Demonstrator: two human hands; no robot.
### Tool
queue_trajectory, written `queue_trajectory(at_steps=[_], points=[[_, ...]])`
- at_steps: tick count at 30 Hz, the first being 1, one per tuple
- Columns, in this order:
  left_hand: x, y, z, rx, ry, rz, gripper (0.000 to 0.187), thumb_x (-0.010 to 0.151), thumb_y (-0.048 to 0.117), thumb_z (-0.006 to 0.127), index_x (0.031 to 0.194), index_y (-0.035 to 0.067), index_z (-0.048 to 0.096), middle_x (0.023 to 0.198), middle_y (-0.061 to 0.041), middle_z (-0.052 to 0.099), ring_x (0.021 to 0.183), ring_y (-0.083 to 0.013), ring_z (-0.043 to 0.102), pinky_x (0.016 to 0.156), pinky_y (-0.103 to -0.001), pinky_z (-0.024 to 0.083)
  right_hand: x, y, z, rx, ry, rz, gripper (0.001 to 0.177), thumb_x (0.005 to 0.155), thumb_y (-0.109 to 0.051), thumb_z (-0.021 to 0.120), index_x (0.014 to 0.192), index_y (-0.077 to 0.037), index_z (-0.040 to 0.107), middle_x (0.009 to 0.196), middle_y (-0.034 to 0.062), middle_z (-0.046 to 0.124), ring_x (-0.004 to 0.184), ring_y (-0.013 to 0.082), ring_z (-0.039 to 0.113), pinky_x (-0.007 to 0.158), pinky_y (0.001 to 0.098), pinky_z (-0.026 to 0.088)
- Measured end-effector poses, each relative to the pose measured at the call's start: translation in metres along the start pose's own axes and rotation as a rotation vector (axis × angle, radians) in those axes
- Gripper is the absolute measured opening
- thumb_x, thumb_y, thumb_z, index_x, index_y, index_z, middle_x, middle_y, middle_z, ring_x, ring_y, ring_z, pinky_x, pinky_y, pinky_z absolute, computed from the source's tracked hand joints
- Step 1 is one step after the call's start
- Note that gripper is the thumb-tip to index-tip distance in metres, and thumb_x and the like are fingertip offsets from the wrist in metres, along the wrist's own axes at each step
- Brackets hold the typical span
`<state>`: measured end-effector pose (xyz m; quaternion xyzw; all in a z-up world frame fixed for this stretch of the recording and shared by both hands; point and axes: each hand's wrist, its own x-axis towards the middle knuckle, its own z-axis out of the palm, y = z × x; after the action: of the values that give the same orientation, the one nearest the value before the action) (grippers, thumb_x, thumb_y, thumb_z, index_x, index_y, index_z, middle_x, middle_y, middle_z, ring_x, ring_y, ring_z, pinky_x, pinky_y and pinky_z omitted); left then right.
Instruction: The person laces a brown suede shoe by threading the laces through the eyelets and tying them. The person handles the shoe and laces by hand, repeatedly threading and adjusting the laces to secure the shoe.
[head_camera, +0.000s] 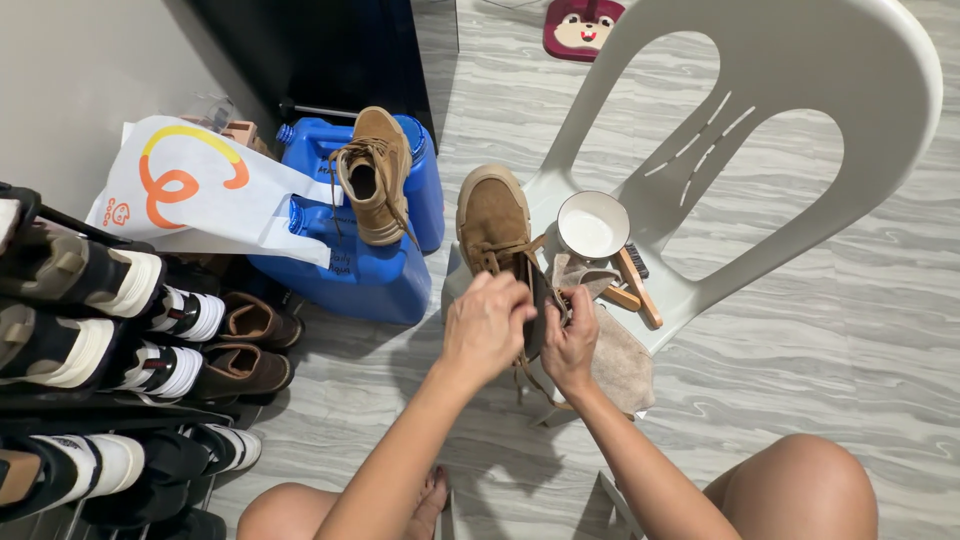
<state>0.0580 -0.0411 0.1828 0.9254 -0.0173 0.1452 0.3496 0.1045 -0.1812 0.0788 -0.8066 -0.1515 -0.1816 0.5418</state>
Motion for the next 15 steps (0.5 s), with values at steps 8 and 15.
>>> queue_trajectory(at_steps=[8, 15], points=[[-0.041, 0.024, -0.054, -0.166, -0.443, 0.07, 0.013, 0.084, 0.019, 0.074, 0.082, 0.006, 0.071, 0.085, -0.005, 0.066, 0.088, -0.0271, 0.062, 0.076, -0.041, 0.051, -0.003, 0.011, 0.001, 0.042, 0.049, 0.077, 0.008, 0.096, -0.001, 0.06, 0.098, 0.0, 0.052, 0.082, 0.0104, 0.049, 0.072, 0.0224, 0.05, 0.066, 0.0361, 0.043], [-0.027, 0.009, -0.045, -0.096, -0.505, -0.236, 0.041, 0.077, 0.051, 0.081, 0.081, 0.01, 0.074, 0.084, -0.004, 0.069, 0.089, -0.0239, 0.066, 0.079, -0.04, 0.051, -0.008, -0.001, -0.002, 0.026, 0.004, -0.126, 0.01, 0.093, 0.003, 0.058, 0.101, 0.0, 0.053, 0.088, 0.0123, 0.048, 0.078, 0.0236, 0.051, 0.071, 0.0367, 0.044]])
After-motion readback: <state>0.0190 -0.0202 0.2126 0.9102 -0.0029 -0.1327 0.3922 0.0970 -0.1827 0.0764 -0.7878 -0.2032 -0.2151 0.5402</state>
